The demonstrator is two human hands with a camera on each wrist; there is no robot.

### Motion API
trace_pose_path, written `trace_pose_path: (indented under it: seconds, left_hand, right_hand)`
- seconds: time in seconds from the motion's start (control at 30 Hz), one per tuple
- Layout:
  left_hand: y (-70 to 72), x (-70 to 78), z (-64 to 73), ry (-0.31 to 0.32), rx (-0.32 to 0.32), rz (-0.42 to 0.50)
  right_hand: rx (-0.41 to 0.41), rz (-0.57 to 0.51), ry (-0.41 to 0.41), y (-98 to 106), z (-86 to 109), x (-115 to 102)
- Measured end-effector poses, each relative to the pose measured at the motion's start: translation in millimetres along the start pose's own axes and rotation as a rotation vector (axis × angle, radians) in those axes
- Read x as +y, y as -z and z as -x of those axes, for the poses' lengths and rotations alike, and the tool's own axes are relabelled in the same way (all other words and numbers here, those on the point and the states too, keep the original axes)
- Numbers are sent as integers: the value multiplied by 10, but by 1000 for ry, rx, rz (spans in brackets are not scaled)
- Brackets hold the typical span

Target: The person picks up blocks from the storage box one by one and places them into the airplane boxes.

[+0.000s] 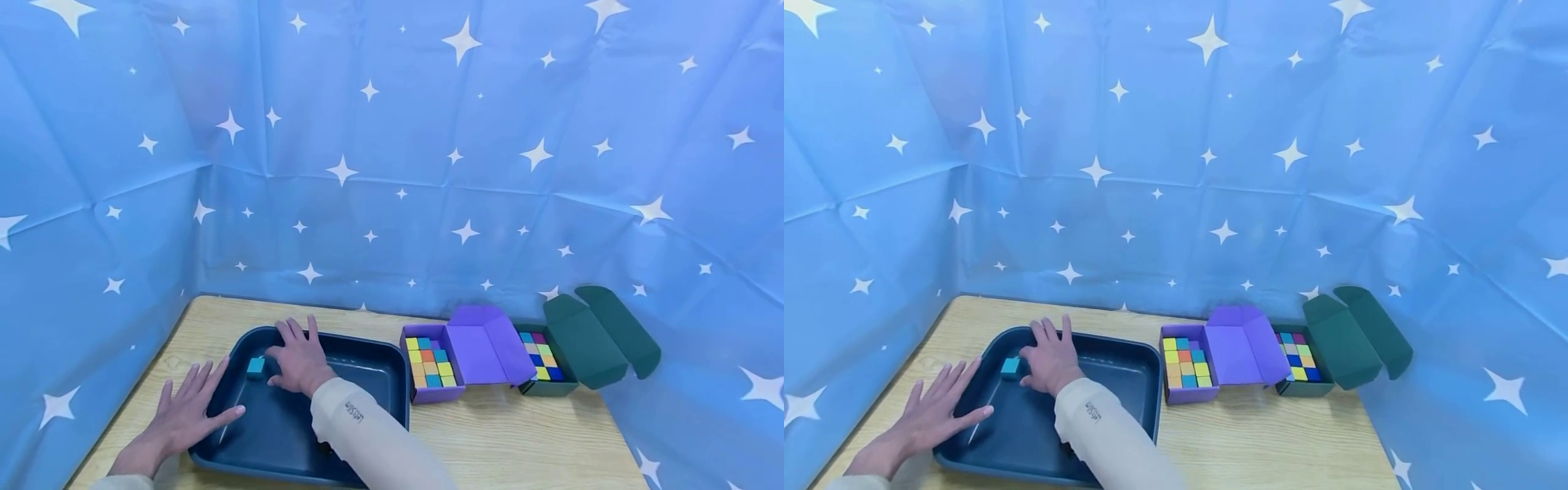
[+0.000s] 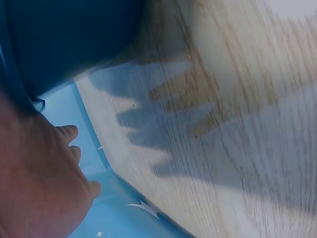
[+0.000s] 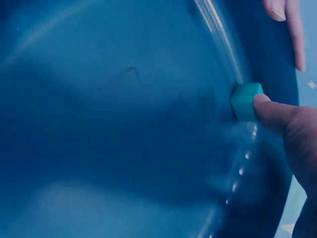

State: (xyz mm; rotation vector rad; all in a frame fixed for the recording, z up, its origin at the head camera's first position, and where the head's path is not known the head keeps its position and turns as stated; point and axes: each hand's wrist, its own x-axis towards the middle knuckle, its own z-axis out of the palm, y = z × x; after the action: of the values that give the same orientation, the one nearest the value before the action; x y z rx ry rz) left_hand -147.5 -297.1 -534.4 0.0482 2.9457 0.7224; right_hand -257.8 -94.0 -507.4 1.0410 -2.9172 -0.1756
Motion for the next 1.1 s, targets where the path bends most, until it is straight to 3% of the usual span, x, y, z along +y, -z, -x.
trace_pose_path:
  seconds: [0.27, 0.47, 1.1]
  left_hand:
    - [20, -9, 5, 7, -15, 8]
    - [18, 6, 2, 9, -9, -4]
    - [29, 55, 2, 21, -7, 12]
  right_hand:
    - [-56, 73, 26, -39, -82, -192]
    - [-76, 150, 33, -40, -66, -214]
    - [-61, 115, 9, -207, -158, -202]
